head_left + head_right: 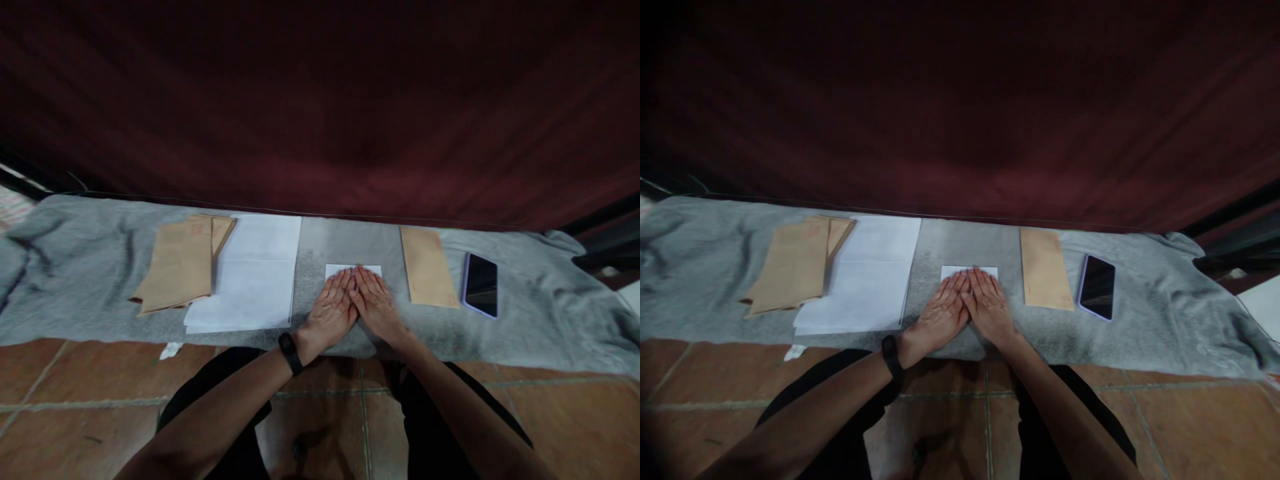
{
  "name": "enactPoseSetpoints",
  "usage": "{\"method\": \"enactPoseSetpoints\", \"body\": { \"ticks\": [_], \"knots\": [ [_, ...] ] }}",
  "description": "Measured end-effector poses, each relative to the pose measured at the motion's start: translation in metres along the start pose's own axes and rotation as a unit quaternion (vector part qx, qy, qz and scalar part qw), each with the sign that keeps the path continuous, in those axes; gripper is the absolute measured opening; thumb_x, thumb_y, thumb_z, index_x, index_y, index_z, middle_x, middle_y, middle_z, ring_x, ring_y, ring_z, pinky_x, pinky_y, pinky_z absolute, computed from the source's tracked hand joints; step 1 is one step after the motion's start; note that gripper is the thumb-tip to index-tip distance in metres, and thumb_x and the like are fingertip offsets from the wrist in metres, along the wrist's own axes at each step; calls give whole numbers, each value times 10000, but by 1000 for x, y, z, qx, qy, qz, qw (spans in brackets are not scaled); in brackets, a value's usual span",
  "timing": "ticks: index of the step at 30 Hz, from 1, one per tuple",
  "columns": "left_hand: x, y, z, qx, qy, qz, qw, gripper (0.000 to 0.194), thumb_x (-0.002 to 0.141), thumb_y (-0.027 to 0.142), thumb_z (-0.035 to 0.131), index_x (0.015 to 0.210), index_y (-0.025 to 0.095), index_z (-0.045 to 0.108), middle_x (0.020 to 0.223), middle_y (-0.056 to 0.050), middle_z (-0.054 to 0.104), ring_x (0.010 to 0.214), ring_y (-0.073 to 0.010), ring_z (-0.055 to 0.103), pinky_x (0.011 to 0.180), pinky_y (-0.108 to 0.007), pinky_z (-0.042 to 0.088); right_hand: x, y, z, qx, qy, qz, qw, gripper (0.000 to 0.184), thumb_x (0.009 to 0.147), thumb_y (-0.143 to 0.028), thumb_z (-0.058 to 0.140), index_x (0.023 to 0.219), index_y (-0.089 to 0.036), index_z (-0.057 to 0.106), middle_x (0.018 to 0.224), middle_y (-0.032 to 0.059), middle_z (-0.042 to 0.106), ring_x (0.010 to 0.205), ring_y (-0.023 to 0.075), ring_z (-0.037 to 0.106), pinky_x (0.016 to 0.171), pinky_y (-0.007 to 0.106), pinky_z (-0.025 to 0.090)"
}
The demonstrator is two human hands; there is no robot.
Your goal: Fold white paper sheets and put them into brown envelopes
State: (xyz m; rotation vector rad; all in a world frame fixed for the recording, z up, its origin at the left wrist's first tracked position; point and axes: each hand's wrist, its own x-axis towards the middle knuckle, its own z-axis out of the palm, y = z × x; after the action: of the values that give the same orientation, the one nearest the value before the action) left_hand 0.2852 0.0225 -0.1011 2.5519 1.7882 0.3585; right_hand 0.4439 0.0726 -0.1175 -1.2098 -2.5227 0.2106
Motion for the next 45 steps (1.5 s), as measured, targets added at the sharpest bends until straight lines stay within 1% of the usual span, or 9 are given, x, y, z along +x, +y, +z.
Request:
{"method": "enactPoseSetpoints", "body": {
  "ticks": [3,10,19,27,31,35,38,42,45],
  "knots": [
    [-1,-2,0,5,3,-10,1000,595,1020,331,377,1547,63,308,1634,-182,302,1544,-257,205,1261,-463,209,-3,4,0,-28,7,-6,1000,565,1075,-367,276,1590,-133,276,1642,109,311,1531,221,248,1251,457,232],
    [-5,-10,-2,17,4,-32,999,647,1003,498,456,1561,196,327,1660,-170,240,1530,-316,245,1242,-513,215,-7,10,-2,-63,31,14,997,580,1066,-360,337,1588,-116,273,1643,135,298,1527,257,256,1226,469,264],
    [-9,-13,-7,34,2,-55,998,762,954,579,525,1556,153,332,1630,-229,279,1516,-359,263,1221,-533,254,-14,25,-2,-62,27,47,997,627,1069,-400,305,1615,-125,168,1648,145,283,1521,258,268,1210,487,293],
    [-11,-13,-7,49,0,-78,996,826,939,619,519,1570,137,288,1626,-243,275,1514,-366,267,1213,-563,246,-18,26,-1,-70,57,52,995,624,1062,-389,334,1606,-113,204,1620,181,337,1488,296,335,1182,523,329],
    [-11,-13,-6,46,4,-77,996,829,939,620,515,1575,148,272,1636,-231,258,1519,-363,257,1216,-581,225,-20,25,-2,-85,67,68,992,616,1054,-390,362,1579,-78,281,1603,194,366,1468,314,367,1173,515,348],
    [-12,-12,-8,44,4,-80,996,814,948,612,499,1576,150,268,1641,-228,242,1525,-358,241,1221,-582,210,-20,22,-6,-87,75,81,990,621,1047,-379,382,1563,-43,304,1597,221,363,1481,334,337,1172,537,349],
    [-12,-11,-10,50,-5,-80,995,807,942,601,519,1566,142,293,1633,-237,259,1520,-368,249,1217,-580,222,-15,12,-9,-66,75,62,993,598,1051,-342,360,1576,-67,282,1612,200,343,1503,316,300,1187,543,327],
    [-11,-12,-9,53,-13,-76,996,774,951,585,512,1558,146,317,1629,-237,272,1513,-373,263,1210,-579,237,-8,-7,-8,-29,23,7,999,558,1061,-323,317,1574,-104,308,1617,142,360,1517,245,284,1225,476,290],
    [-10,-13,-8,52,-10,-72,996,756,965,572,486,1560,139,313,1627,-241,273,1515,-367,262,1212,-571,235,-6,-14,-4,-26,7,-8,1000,525,1067,-316,299,1543,-113,380,1609,131,379,1511,224,300,1232,455,278]
  ]
}}
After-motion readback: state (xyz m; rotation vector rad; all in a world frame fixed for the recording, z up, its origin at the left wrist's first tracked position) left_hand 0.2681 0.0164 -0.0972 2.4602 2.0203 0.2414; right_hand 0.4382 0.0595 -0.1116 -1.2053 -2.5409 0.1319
